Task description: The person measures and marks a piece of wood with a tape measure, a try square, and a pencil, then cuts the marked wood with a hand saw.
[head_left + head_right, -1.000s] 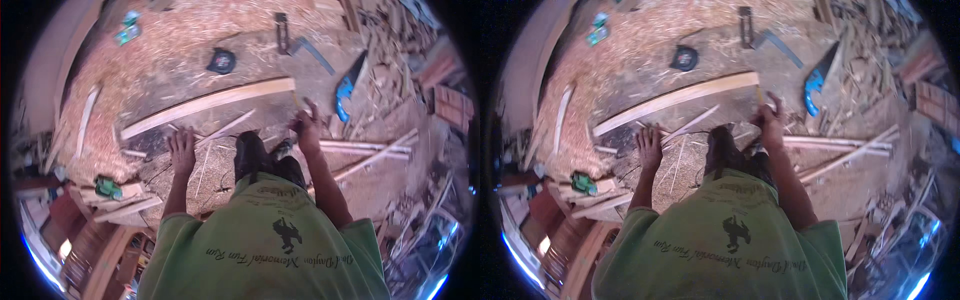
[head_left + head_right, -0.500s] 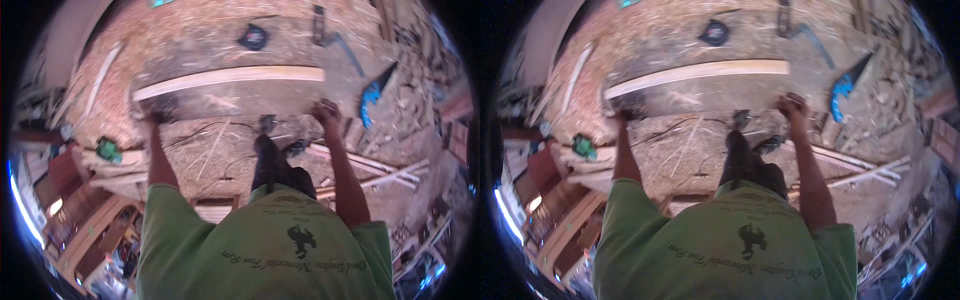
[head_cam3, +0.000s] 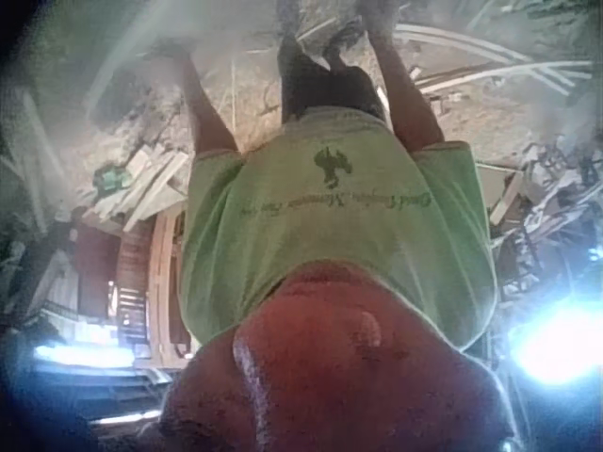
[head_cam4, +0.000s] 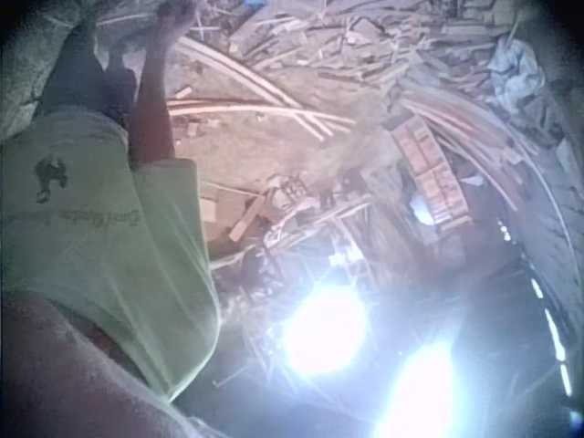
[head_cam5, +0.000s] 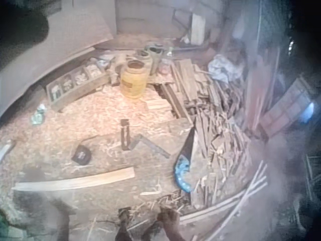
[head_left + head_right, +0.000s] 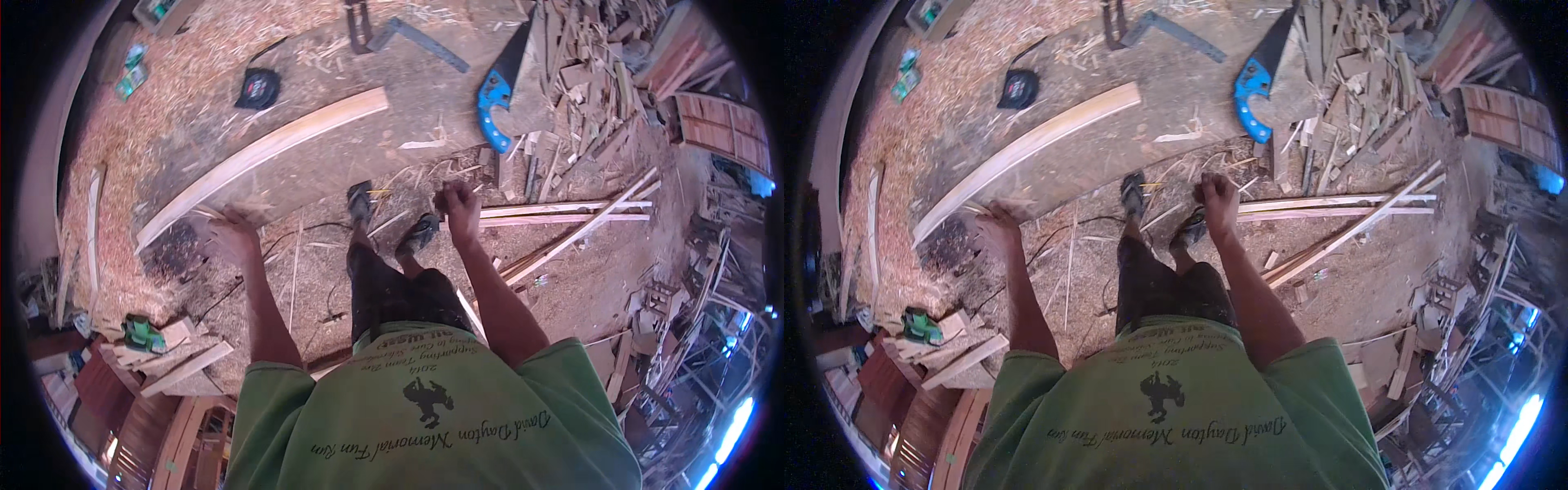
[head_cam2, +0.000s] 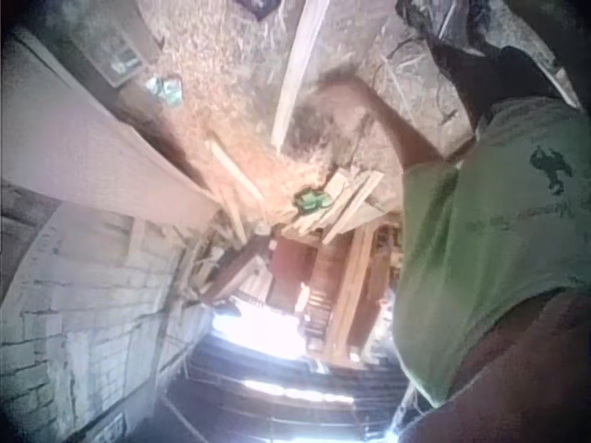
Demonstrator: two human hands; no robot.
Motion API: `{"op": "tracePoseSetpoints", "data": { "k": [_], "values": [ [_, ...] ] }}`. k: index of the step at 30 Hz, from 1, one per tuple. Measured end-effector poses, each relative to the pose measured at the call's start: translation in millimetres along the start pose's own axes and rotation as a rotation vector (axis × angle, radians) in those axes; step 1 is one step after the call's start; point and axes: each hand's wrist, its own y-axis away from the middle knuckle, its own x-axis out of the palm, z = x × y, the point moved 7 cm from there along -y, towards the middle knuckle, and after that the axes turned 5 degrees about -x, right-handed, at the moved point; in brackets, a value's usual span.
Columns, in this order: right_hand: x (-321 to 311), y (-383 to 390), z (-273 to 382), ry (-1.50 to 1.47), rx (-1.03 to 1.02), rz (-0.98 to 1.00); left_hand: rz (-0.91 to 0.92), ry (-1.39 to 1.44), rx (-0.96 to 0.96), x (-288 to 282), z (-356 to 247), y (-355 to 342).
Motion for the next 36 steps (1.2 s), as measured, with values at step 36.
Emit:
{"op": "tracePoseSetpoints", "data": {
  "k": [36],
  "values": [
    [-159.2,217.5,-298.6,0.582,0.578,-0.372,0.904,-1.307,1.455,476.1,-49.6,341.5]
  ]
}}
